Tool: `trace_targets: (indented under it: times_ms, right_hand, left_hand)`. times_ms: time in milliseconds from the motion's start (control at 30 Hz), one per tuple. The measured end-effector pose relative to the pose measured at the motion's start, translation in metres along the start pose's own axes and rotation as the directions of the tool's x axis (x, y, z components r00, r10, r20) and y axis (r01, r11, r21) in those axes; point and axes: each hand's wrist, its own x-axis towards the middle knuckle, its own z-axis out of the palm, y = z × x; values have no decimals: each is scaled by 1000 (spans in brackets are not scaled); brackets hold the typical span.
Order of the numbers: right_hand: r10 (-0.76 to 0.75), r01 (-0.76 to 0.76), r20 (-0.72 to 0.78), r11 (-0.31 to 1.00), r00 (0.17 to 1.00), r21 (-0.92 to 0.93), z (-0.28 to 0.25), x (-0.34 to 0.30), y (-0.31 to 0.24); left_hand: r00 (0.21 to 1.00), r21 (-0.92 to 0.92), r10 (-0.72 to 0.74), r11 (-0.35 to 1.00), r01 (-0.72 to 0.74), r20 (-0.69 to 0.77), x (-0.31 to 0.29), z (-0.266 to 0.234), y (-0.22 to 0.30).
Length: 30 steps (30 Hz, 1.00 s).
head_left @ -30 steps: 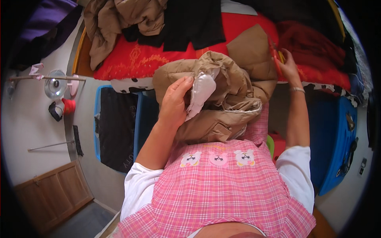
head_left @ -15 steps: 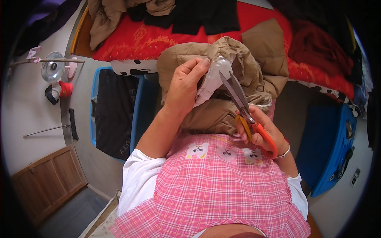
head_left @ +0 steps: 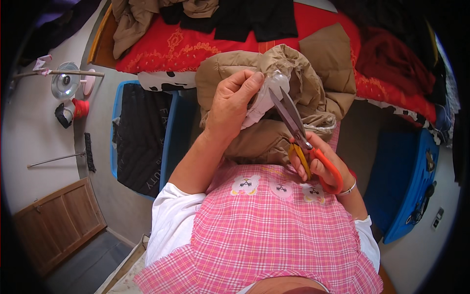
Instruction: Cutting and checking the lining of a beige down jacket.
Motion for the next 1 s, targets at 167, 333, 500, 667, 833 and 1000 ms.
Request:
trace_targets:
  times_ms: [167,333,500,667,833,1000]
  right_hand:
    - [-24,24,34,1000,999,15,0,1,0]
    - [-52,51,46,998,998,21,2,4,0]
    - [-117,117,81,993,990,6,3,7,-1]
    - [-42,40,101,999,994,18,1,4,3]
    - [-28,24,93,999,995,38,3,3,4]
    - [-28,24,91,999,995,42,3,5,4]
  left_hand:
    - [1000,6,10,1000,-10,3,-2,2,1]
    - [999,16,-14,1000,13,51,-3,-2,0]
    - [999,-6,-29,1000,29,22,-4,2,-2]
    - [998,-76,-33,997,29,-47,-3,2,1]
    - [1000,-80,-18,997,16,-18,-3,-1,0]
    - [1000,-63,-14,998,14,2,-2,0,-1]
